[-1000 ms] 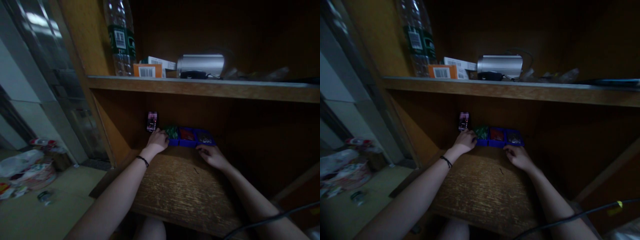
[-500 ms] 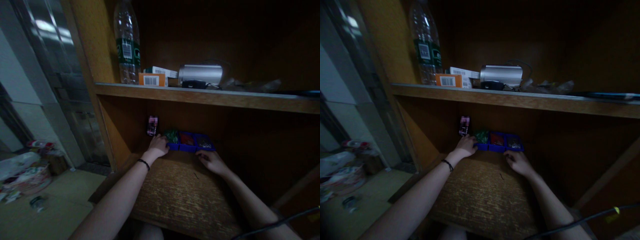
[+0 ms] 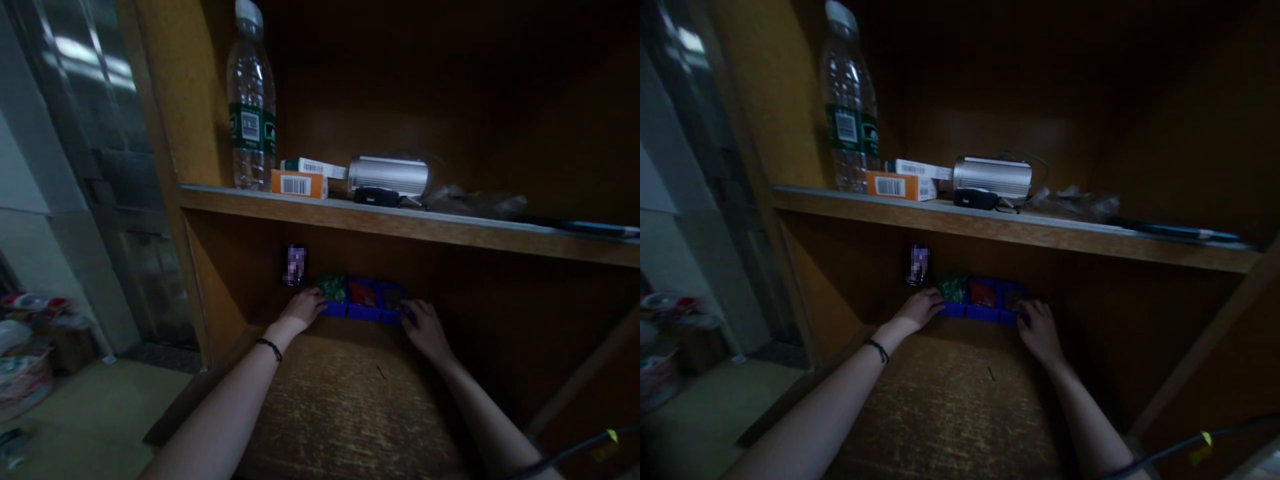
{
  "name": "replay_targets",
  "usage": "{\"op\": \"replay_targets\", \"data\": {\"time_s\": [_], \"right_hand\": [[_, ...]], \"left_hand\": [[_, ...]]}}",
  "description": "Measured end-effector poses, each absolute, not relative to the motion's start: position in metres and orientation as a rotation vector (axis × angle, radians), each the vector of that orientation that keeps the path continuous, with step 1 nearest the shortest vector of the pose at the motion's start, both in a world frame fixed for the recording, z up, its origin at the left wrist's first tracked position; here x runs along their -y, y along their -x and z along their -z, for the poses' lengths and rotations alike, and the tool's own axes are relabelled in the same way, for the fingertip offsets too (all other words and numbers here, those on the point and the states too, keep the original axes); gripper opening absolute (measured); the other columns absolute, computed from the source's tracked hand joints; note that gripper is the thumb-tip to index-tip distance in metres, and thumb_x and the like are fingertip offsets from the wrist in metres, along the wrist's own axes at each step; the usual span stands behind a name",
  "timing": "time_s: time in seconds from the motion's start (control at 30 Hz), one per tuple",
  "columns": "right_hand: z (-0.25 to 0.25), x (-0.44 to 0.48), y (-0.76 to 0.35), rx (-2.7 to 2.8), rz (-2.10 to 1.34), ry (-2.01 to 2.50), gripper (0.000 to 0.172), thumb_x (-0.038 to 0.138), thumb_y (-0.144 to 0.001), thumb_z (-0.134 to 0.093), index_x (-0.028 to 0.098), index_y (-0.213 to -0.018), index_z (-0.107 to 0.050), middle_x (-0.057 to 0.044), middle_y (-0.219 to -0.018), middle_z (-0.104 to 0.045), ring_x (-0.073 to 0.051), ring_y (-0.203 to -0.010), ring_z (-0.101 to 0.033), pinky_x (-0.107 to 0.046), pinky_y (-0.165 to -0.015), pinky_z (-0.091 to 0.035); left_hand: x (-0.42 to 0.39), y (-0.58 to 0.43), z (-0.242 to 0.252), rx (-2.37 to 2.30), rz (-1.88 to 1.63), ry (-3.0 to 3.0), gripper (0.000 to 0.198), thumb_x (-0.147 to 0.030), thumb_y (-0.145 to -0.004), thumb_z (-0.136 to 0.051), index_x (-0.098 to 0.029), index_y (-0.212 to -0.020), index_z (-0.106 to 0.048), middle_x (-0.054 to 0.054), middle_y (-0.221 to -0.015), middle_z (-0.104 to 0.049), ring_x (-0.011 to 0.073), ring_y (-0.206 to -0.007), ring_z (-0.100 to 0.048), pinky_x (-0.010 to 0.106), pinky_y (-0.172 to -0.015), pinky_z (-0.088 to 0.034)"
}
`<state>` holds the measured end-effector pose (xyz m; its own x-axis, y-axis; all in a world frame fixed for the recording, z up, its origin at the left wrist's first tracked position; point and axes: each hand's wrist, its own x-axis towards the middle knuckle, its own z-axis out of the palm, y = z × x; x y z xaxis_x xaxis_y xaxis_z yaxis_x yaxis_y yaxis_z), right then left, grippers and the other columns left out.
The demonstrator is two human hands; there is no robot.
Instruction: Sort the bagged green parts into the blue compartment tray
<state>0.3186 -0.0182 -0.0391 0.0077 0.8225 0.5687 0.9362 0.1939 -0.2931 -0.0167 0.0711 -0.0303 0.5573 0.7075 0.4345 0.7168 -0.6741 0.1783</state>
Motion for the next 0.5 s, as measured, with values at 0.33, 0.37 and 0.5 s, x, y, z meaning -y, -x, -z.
{"op": "replay_targets", "data": {"time_s": [0.33,0.37,0.5], "right_hand": [[0.057,0.007,-0.312,1.803,0.159,1.772,0.031,0.023,-0.088,-0.051,0.017,-0.112,-0.069,-0.012,-0.121,-0.057,-0.025,-0.116,-0.055,-0.035,-0.106,-0.041],[0.059,0.006,-0.311,1.776,0.160,1.777,0.031,0.023,-0.088,-0.051,0.018,-0.112,-0.070,-0.012,-0.121,-0.056,-0.024,-0.115,-0.056,-0.034,-0.106,-0.041],[0.060,0.006,-0.307,1.803,0.091,1.776,0.036,0.025,-0.090,-0.049,0.021,-0.121,-0.066,-0.011,-0.126,-0.056,-0.026,-0.119,-0.056,-0.038,-0.104,-0.042]], "left_hand": [[-0.065,0.014,0.036,1.331,0.882,2.710,0.028,-0.022,-0.094,-0.053,-0.023,-0.118,-0.067,0.006,-0.119,-0.063,0.0192,-0.105,-0.063,0.029,-0.095,-0.050],[-0.063,0.014,0.037,1.346,0.899,2.715,0.031,-0.022,-0.093,-0.053,-0.024,-0.122,-0.065,0.006,-0.121,-0.062,0.0195,-0.107,-0.063,0.029,-0.096,-0.050],[-0.058,0.017,0.037,1.435,1.028,2.691,0.039,-0.029,-0.093,-0.055,-0.022,-0.131,-0.055,0.008,-0.124,-0.062,0.0225,-0.110,-0.062,0.033,-0.097,-0.050]]}}
